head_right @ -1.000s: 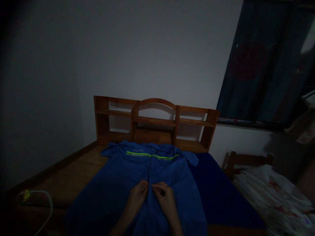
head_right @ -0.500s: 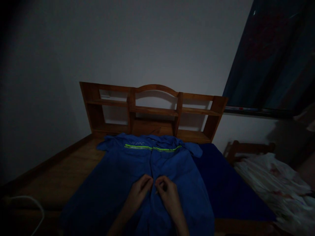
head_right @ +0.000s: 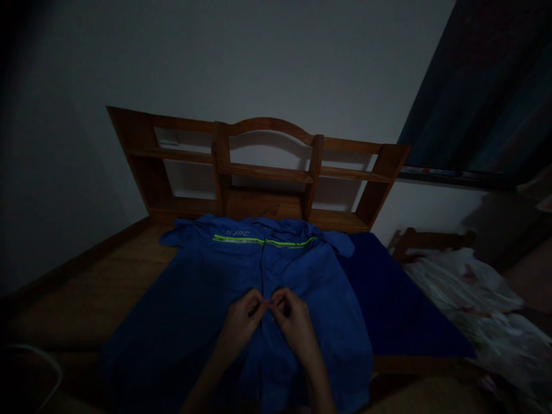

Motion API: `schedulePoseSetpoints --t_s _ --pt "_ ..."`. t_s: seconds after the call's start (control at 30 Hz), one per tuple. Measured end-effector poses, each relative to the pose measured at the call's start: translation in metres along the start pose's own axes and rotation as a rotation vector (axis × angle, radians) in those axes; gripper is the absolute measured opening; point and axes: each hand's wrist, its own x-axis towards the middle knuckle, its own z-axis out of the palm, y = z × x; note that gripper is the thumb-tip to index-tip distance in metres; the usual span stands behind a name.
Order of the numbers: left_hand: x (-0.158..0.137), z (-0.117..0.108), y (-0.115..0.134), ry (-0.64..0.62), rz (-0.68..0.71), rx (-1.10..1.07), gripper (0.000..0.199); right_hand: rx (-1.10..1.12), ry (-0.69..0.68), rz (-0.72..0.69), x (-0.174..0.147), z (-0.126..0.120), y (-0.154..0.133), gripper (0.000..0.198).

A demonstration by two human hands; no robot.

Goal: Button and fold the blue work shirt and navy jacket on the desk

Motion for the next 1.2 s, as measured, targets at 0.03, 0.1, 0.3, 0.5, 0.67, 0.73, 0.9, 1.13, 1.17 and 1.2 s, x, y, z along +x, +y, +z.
schedulePoseSetpoints --t_s 0.03,0.1,0.3,0.5,0.67,0.73,0.9,1.13,1.17,1.2 --pt "-0.0003 -0.0003 -0.0006 0.007 0.003 -0.008 0.021 0.009 -0.001 0.002 0.0001 0.0003 -0.0003 0.017" --pt "-0.001 -0.0006 -0.0021 0.007 0.015 -0.023 0.017 0.025 -0.003 0.001 0.0001 0.0005 -0.0008 0.02" --pt "-0.0014 0.0004 -0.0042 0.048 0.008 -0.071 0.005 0.039 -0.002 -0.014 -0.0013 -0.001 -0.0001 0.02" --pt "-0.0012 0.0012 -0.0035 0.063 0.002 -0.147 0.014 0.071 -0.01 -0.02 -0.0022 -0.002 -0.0005 0.016" --pt "-0.0007 0.0006 -0.0048 0.074 -0.01 -0.158 0.014 0.067 -0.024 -0.024 -0.0038 -0.0033 -0.0039 0.015" --pt "-0.0011 0.0001 -0.0049 0.071 -0.008 -0.173 0.014 0.067 -0.03 -0.02 -0.0042 -0.0032 -0.0035 0.015" --pt "-0.0019 -0.0007 -0.0048 0.063 -0.02 -0.269 0.015 0.044 0.01 -0.008 -0.0042 -0.0013 -0.0004 0.016" --pt "-0.0018 -0.0013 -0.0035 0.059 -0.019 -0.252 0.017 0.031 0.01 -0.006 -0.0033 -0.0007 -0.0011 0.018" --pt "-0.0021 -0.0014 -0.0034 0.061 -0.023 -0.253 0.017 0.029 0.012 -0.003 -0.0033 -0.0011 -0.0015 0.019" --pt "-0.0024 -0.0015 -0.0034 0.062 -0.026 -0.257 0.017 0.029 0.014 0.0 -0.0033 -0.0014 -0.0017 0.019"
